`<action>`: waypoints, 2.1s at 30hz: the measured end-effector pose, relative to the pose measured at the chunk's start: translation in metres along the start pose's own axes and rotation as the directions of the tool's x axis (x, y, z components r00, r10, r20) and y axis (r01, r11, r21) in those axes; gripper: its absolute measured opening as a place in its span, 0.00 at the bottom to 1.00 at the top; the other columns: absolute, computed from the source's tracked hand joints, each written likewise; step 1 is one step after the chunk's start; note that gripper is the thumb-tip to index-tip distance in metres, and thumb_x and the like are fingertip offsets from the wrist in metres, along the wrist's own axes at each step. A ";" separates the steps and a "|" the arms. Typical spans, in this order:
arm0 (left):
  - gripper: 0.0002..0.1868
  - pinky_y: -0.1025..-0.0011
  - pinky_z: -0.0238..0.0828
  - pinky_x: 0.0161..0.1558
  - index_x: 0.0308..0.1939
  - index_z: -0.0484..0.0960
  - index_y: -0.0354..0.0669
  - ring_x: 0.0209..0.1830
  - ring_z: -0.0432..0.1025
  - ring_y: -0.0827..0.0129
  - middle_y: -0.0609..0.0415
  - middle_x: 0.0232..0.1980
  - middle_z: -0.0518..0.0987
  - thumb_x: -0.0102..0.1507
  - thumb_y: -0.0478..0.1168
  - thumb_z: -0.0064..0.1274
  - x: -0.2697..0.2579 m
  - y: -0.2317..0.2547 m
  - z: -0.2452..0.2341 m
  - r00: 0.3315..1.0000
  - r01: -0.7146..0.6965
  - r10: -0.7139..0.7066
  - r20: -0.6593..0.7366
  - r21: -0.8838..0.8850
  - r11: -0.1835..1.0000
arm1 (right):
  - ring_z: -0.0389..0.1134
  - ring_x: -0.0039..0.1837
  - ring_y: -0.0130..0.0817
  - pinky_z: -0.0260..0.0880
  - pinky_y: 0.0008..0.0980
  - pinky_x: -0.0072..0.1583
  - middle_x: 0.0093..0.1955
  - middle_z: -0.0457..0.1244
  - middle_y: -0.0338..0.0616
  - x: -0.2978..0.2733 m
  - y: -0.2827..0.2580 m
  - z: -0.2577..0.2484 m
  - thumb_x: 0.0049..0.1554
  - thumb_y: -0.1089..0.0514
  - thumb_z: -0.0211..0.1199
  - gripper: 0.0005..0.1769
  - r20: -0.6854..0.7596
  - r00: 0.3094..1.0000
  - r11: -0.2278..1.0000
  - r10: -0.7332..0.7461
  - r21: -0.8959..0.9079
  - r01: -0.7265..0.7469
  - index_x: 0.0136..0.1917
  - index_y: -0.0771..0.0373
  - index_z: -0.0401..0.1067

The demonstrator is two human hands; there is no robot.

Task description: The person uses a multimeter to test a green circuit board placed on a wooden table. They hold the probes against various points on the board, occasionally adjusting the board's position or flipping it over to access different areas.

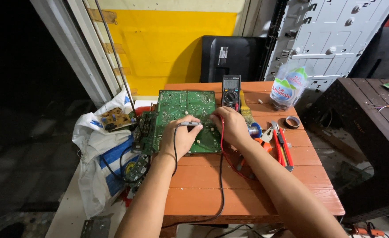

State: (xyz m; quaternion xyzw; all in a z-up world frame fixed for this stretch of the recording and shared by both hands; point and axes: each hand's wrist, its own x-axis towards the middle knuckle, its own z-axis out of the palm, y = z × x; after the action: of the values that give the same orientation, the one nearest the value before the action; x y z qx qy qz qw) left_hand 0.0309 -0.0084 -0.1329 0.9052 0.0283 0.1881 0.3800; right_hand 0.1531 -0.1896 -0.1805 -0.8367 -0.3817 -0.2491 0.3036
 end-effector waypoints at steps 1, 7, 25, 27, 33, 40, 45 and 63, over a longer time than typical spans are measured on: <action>0.09 0.56 0.81 0.48 0.45 0.88 0.55 0.47 0.81 0.52 0.49 0.41 0.87 0.63 0.46 0.59 0.000 0.000 -0.001 1.000 0.002 -0.002 -0.001 -0.001 1.000 | 0.72 0.47 0.47 0.73 0.41 0.49 0.39 0.67 0.43 0.002 -0.002 -0.002 0.59 0.54 0.66 0.06 0.002 1.000 1.000 -0.001 0.000 0.001 0.48 0.55 0.76; 0.09 0.57 0.81 0.48 0.46 0.87 0.56 0.48 0.82 0.53 0.50 0.41 0.87 0.63 0.46 0.58 0.000 -0.002 0.000 1.000 -0.003 0.003 0.007 0.026 1.000 | 0.72 0.47 0.47 0.73 0.43 0.50 0.39 0.67 0.43 0.004 -0.006 0.001 0.59 0.48 0.67 0.09 -0.015 0.996 0.995 0.092 0.026 -0.092 0.45 0.53 0.76; 0.09 0.55 0.81 0.49 0.45 0.87 0.53 0.47 0.82 0.51 0.48 0.41 0.87 0.63 0.44 0.59 0.000 -0.001 -0.002 0.999 -0.038 0.038 0.002 0.001 0.999 | 0.72 0.50 0.46 0.74 0.43 0.51 0.41 0.68 0.41 0.006 -0.006 0.004 0.59 0.46 0.67 0.10 0.035 0.990 0.990 0.140 0.006 -0.140 0.46 0.52 0.78; 0.09 0.56 0.81 0.49 0.45 0.87 0.53 0.47 0.82 0.52 0.49 0.41 0.87 0.63 0.45 0.58 -0.001 -0.002 -0.002 0.999 -0.039 0.039 0.011 0.005 0.999 | 0.72 0.51 0.45 0.74 0.42 0.52 0.43 0.68 0.40 0.006 -0.007 0.003 0.59 0.47 0.66 0.08 0.045 0.989 0.990 0.137 0.023 -0.139 0.47 0.51 0.79; 0.08 0.56 0.81 0.50 0.46 0.87 0.54 0.48 0.82 0.53 0.50 0.42 0.88 0.64 0.46 0.58 0.000 -0.005 0.000 0.999 -0.046 0.046 0.016 0.015 0.999 | 0.72 0.51 0.45 0.74 0.43 0.51 0.42 0.68 0.40 0.006 -0.005 0.004 0.59 0.47 0.67 0.08 0.050 0.989 0.990 0.137 0.007 -0.138 0.47 0.50 0.79; 0.08 0.55 0.81 0.49 0.44 0.87 0.55 0.48 0.81 0.52 0.51 0.42 0.87 0.63 0.47 0.58 0.000 -0.006 0.001 0.999 -0.040 0.040 0.003 0.019 0.999 | 0.72 0.50 0.45 0.74 0.42 0.52 0.42 0.68 0.41 0.006 -0.009 0.001 0.59 0.46 0.67 0.08 0.056 0.987 0.988 0.151 0.021 -0.153 0.47 0.50 0.79; 0.09 0.55 0.80 0.50 0.45 0.87 0.54 0.49 0.81 0.51 0.51 0.43 0.88 0.64 0.47 0.58 -0.001 -0.001 -0.002 0.999 -0.025 0.024 0.024 0.019 1.000 | 0.72 0.51 0.45 0.74 0.42 0.52 0.42 0.68 0.40 0.006 -0.007 0.002 0.59 0.47 0.66 0.08 0.080 0.986 0.988 0.149 0.021 -0.151 0.48 0.49 0.79; 0.09 0.55 0.81 0.49 0.45 0.87 0.53 0.48 0.81 0.52 0.49 0.41 0.87 0.63 0.45 0.58 -0.001 -0.003 -0.002 0.999 -0.041 0.041 0.015 0.009 0.999 | 0.72 0.49 0.44 0.74 0.42 0.50 0.41 0.68 0.39 0.006 -0.008 0.003 0.59 0.45 0.67 0.08 0.034 0.988 0.988 0.151 0.014 -0.152 0.48 0.47 0.80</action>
State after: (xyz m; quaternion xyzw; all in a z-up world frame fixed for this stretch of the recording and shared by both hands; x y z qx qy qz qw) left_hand 0.0297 -0.0054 -0.1335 0.9087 0.0079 0.1890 0.3720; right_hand 0.1509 -0.1805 -0.1759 -0.8647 -0.3238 -0.2084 0.3224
